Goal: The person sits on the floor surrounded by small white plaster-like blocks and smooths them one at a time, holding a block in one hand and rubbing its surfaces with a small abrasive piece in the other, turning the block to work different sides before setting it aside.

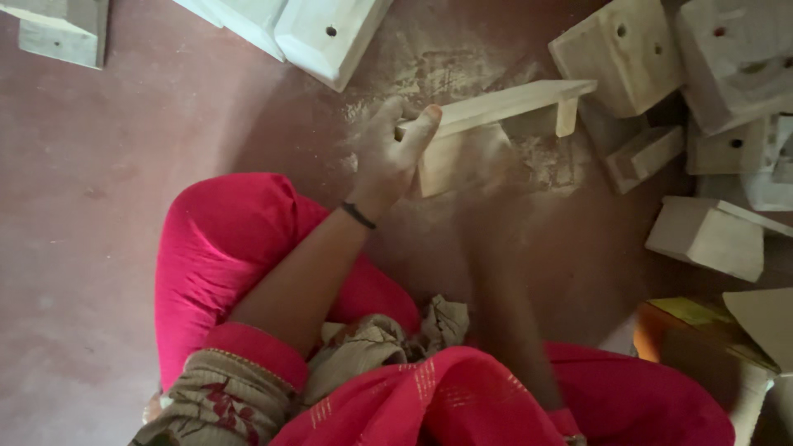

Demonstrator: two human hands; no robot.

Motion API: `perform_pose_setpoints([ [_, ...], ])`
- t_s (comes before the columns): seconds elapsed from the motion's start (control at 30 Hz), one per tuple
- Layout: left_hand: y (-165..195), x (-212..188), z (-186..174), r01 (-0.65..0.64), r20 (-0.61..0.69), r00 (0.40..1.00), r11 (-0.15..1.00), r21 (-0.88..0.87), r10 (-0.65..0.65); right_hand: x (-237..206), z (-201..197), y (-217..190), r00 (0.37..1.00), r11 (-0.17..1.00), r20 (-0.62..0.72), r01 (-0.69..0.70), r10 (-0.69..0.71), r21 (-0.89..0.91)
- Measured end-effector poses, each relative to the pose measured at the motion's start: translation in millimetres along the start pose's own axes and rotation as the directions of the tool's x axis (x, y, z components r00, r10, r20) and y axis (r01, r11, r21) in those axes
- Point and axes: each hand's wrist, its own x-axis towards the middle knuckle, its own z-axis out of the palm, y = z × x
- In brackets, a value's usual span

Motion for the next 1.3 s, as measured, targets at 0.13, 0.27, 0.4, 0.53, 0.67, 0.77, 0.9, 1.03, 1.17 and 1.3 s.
perform_pose_setpoints([
  [0.13, -0.5, -0.5, 1.0, -0.003, 0.011, 1.000, 0.999, -0.032, 0.004, 3.7, -2.4, 0.3, 0.999, 1.000, -0.039, 0.004, -0.003, 0.019],
  [0.27, -2.7, 2.8, 1.3, -0.068, -0.006, 0.998, 0.997, 0.028, 0.069, -12.2, 6.9, -1.8, 0.980, 0.996, 0.195, -0.058, 0.044, 0.068],
  [0.4, -2.6, 2.7, 2.3, -0.059, 0.009, 0.998, 0.998, 0.020, 0.059, -1.9, -1.0, 11.7, 0.997, 0.997, 0.048, -0.067, 0.068, -0.028],
  [0.53, -1.5, -2.2, 0.9, -0.088, 0.048, 0.995, 0.996, -0.022, 0.089, 12.1, -11.4, 20.9, 0.991, 0.993, -0.077, -0.105, 0.109, 0.053],
  [0.67, -3.6, -0.5, 2.4, -0.065, 0.005, 0.998, 0.998, 0.004, 0.065, -2.6, -0.5, 10.6, 0.998, 0.998, 0.007, 0.063, -0.063, 0.012],
  [0.77, -4.5, 1.3, 3.0, 0.056, 0.012, 0.998, 0.998, -0.035, -0.056, -8.5, 4.4, 5.9, 0.994, 0.995, 0.028, 0.102, -0.102, -0.004],
  [0.9, -3.5, 1.3, -1.6, -0.027, 0.031, 0.999, 0.999, -0.045, 0.028, 11.9, -6.7, 17.9, 0.993, 0.997, -0.109, -0.058, 0.053, -0.043],
  [1.03, -2.1, 3.6, -5.1, -0.442, 0.123, 0.894, 0.894, 0.079, 0.431, 17.6, -7.7, 19.8, 0.974, 0.993, -0.223, 0.067, -0.043, 0.102],
  [1.17, -3.9, 3.0, 0.0, -0.051, 0.099, 0.994, 0.999, 0.009, 0.050, -1.9, 4.2, 5.1, 0.999, 0.999, -0.037, -0.025, 0.026, 0.042],
  [1.3, -6.1, -2.0, -1.9, -0.020, 0.075, 0.997, 0.998, 0.066, 0.015, 1.2, -7.8, -4.7, 0.989, 0.988, 0.008, -0.150, 0.151, -0.027],
])
